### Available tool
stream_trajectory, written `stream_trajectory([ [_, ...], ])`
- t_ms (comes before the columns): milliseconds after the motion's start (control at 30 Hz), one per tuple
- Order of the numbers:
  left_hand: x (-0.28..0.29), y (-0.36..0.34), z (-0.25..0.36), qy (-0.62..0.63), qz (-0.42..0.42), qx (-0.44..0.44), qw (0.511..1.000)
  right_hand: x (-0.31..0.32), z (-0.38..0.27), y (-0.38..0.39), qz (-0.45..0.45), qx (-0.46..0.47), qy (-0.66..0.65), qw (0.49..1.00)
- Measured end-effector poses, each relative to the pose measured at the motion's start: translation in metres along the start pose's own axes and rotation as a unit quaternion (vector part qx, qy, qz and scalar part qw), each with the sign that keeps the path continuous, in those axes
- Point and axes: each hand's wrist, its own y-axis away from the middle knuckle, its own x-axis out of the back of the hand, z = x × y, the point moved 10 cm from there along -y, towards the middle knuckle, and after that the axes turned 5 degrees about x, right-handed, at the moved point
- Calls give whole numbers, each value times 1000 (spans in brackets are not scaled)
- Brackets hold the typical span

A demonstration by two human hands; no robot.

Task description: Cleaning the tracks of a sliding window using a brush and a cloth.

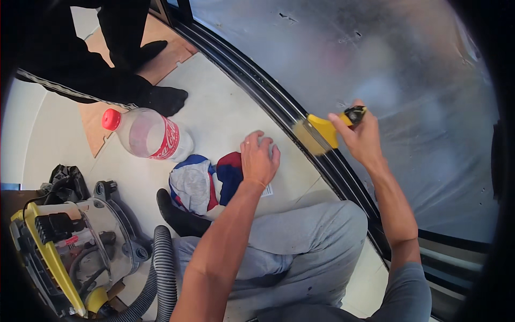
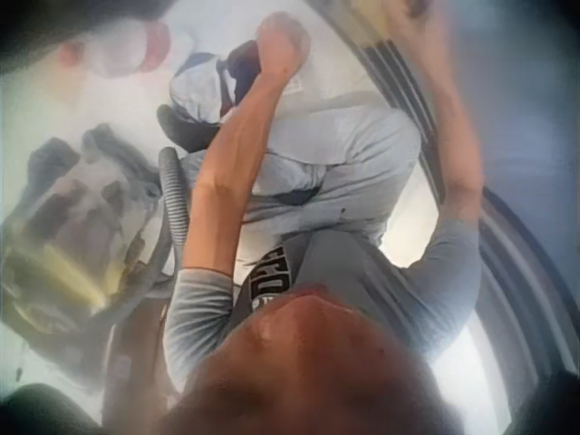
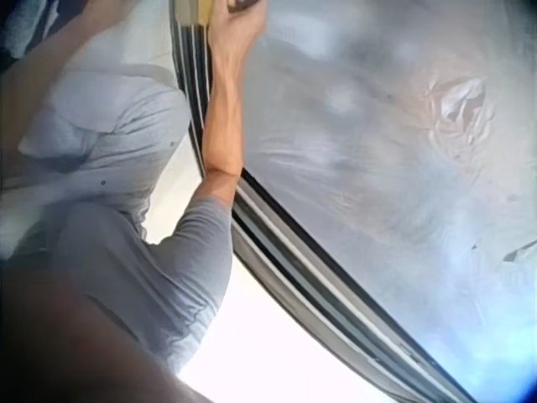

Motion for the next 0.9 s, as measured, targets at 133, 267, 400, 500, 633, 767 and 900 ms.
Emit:
stream_trajectory([
  [133,-21,-15,-31,-26,-14,7,1000,0,19,1,131,7,-177,975],
  [267,-18,-7,-44,-48,-11,13,999,-61,55,-8,115,-74,-270,953],
  [400,-25,-10,-30,-70,-28,-1,997,-122,47,-80,123,-18,-193,973],
  [500,-30,-11,-28,-100,-49,2,994,-160,41,-151,188,12,-283,940],
  [633,-40,-13,-25,-119,-70,-4,990,-185,-2,-204,319,166,-219,907],
  [767,-36,-11,-31,-122,-69,2,990,-178,21,-227,286,47,-262,921],
  [900,-29,-12,-32,-115,-70,7,991,-111,23,-174,154,40,-416,895],
])
